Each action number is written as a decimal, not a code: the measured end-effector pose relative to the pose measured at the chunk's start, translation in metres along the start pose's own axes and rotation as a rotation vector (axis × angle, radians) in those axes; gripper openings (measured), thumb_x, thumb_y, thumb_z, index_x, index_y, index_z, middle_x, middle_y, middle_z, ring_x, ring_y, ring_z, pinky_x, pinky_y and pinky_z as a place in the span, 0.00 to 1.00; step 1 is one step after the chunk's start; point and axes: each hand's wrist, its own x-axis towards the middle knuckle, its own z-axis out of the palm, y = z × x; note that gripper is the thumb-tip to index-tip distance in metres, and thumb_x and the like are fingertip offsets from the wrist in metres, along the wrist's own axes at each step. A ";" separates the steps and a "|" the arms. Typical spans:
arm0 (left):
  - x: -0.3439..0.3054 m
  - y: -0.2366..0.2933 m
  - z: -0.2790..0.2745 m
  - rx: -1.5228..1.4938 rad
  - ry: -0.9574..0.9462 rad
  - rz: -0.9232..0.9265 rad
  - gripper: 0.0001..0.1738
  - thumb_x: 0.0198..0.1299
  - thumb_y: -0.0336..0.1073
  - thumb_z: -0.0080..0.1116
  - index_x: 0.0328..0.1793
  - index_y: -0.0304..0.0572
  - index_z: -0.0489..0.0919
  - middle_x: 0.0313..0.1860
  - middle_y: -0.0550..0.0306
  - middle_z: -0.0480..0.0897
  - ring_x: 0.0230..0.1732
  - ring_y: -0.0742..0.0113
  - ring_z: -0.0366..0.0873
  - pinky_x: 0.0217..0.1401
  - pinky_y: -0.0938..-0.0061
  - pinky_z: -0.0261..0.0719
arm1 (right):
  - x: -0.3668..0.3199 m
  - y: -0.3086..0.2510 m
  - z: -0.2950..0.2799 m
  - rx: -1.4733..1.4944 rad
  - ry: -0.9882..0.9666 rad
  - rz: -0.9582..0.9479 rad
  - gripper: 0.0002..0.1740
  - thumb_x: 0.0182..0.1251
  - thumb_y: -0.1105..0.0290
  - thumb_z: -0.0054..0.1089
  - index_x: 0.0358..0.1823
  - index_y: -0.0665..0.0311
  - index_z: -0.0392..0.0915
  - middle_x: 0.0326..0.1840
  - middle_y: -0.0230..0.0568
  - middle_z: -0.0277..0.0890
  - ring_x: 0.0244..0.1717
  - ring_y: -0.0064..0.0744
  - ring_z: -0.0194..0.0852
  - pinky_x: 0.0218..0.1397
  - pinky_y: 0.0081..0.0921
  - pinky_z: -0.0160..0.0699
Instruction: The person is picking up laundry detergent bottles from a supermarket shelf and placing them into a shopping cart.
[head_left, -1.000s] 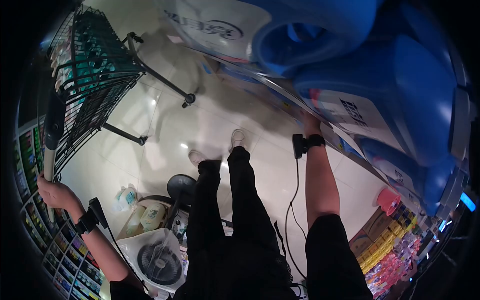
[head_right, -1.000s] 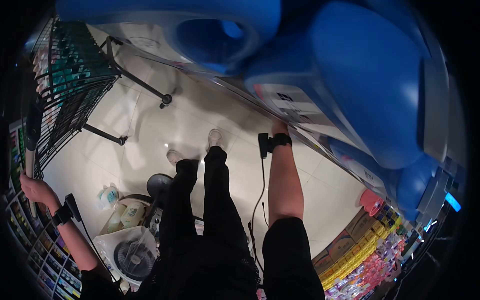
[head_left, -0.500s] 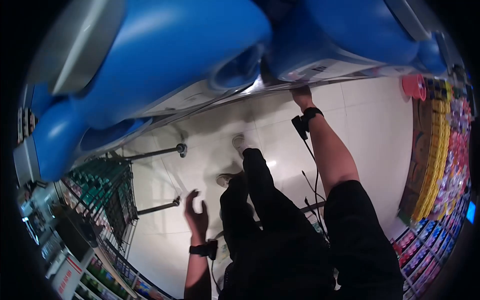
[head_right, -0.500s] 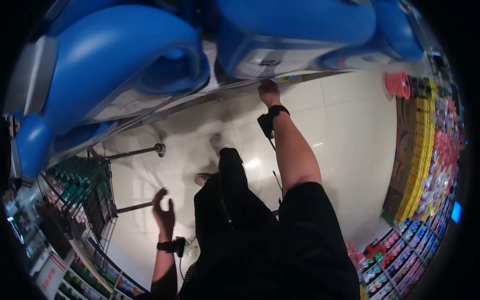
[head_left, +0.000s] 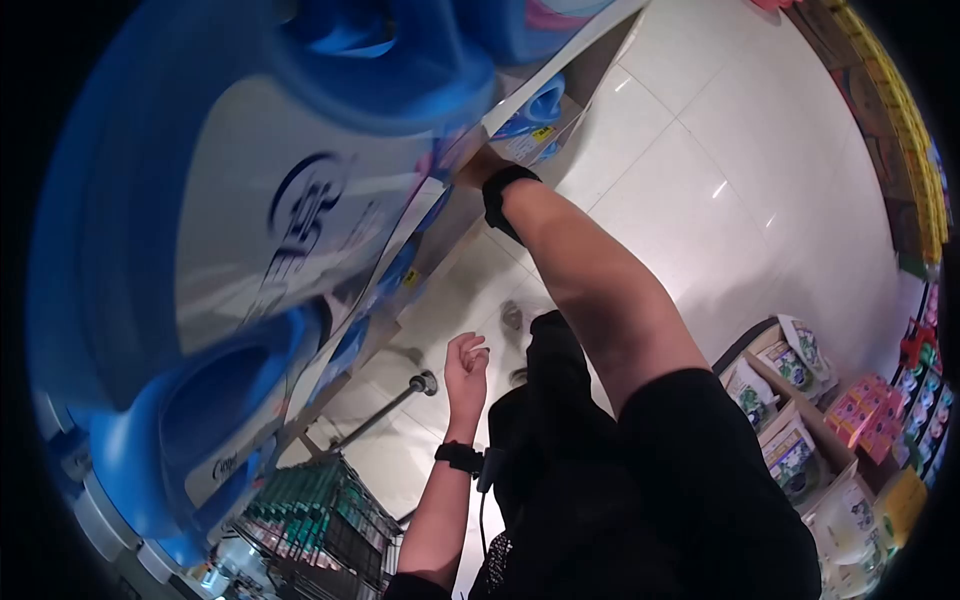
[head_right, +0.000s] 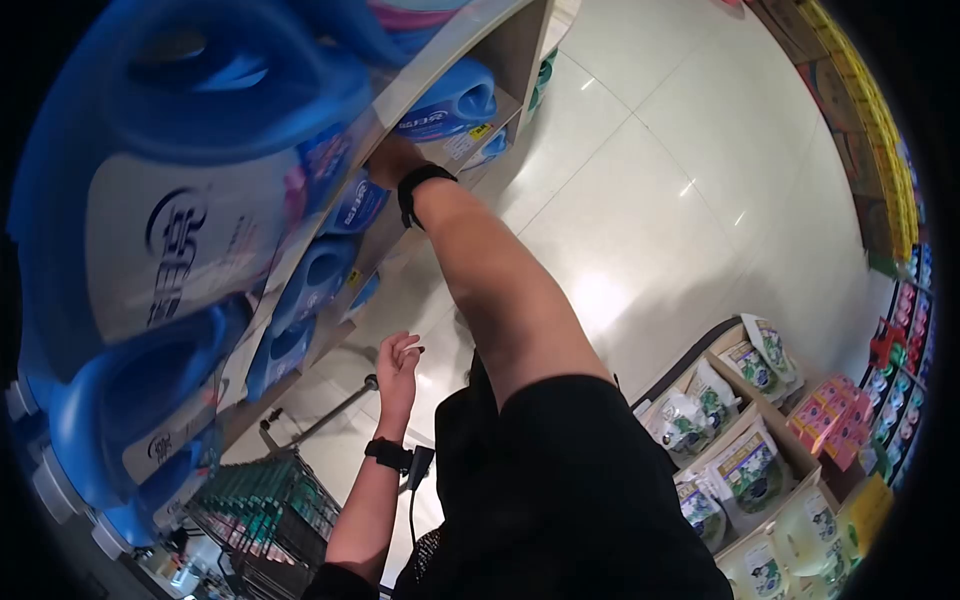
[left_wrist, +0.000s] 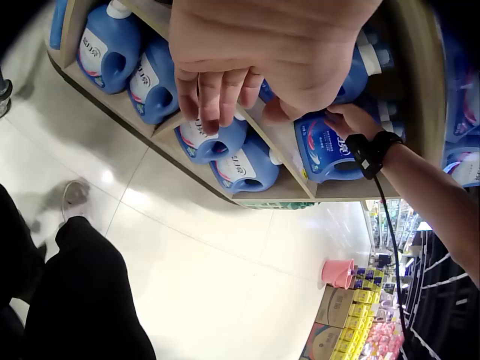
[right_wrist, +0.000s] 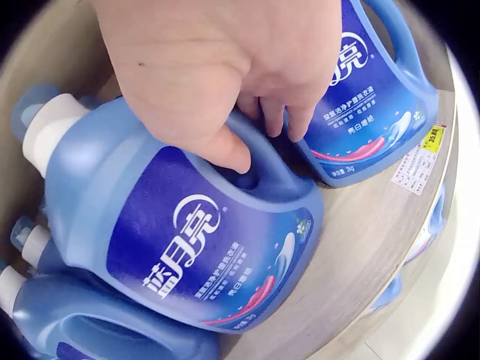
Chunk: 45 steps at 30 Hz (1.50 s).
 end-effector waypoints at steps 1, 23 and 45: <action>0.008 0.002 -0.001 0.020 -0.012 0.004 0.19 0.64 0.22 0.50 0.61 0.33 0.68 0.55 0.48 0.79 0.48 0.68 0.79 0.57 0.75 0.75 | 0.007 0.010 0.008 -0.012 -0.127 0.112 0.20 0.61 0.74 0.52 0.56 0.60 0.75 0.55 0.50 0.78 0.61 0.50 0.71 0.63 0.39 0.71; -0.030 0.033 -0.040 0.265 -0.287 0.044 0.51 0.41 0.31 0.79 0.72 0.37 0.60 0.62 0.47 0.74 0.65 0.58 0.72 0.65 0.63 0.73 | -0.275 -0.163 -0.112 -0.112 -0.226 0.382 0.06 0.35 0.68 0.60 0.20 0.57 0.77 0.17 0.46 0.75 0.23 0.53 0.76 0.26 0.43 0.74; -0.425 0.299 -0.150 -0.051 0.138 0.562 0.50 0.39 0.45 0.82 0.66 0.38 0.65 0.56 0.46 0.79 0.58 0.59 0.78 0.61 0.66 0.73 | -0.174 -0.563 -0.304 1.118 -0.327 0.243 0.08 0.49 0.81 0.63 0.34 0.72 0.79 0.29 0.36 0.80 0.27 0.23 0.77 0.31 0.22 0.76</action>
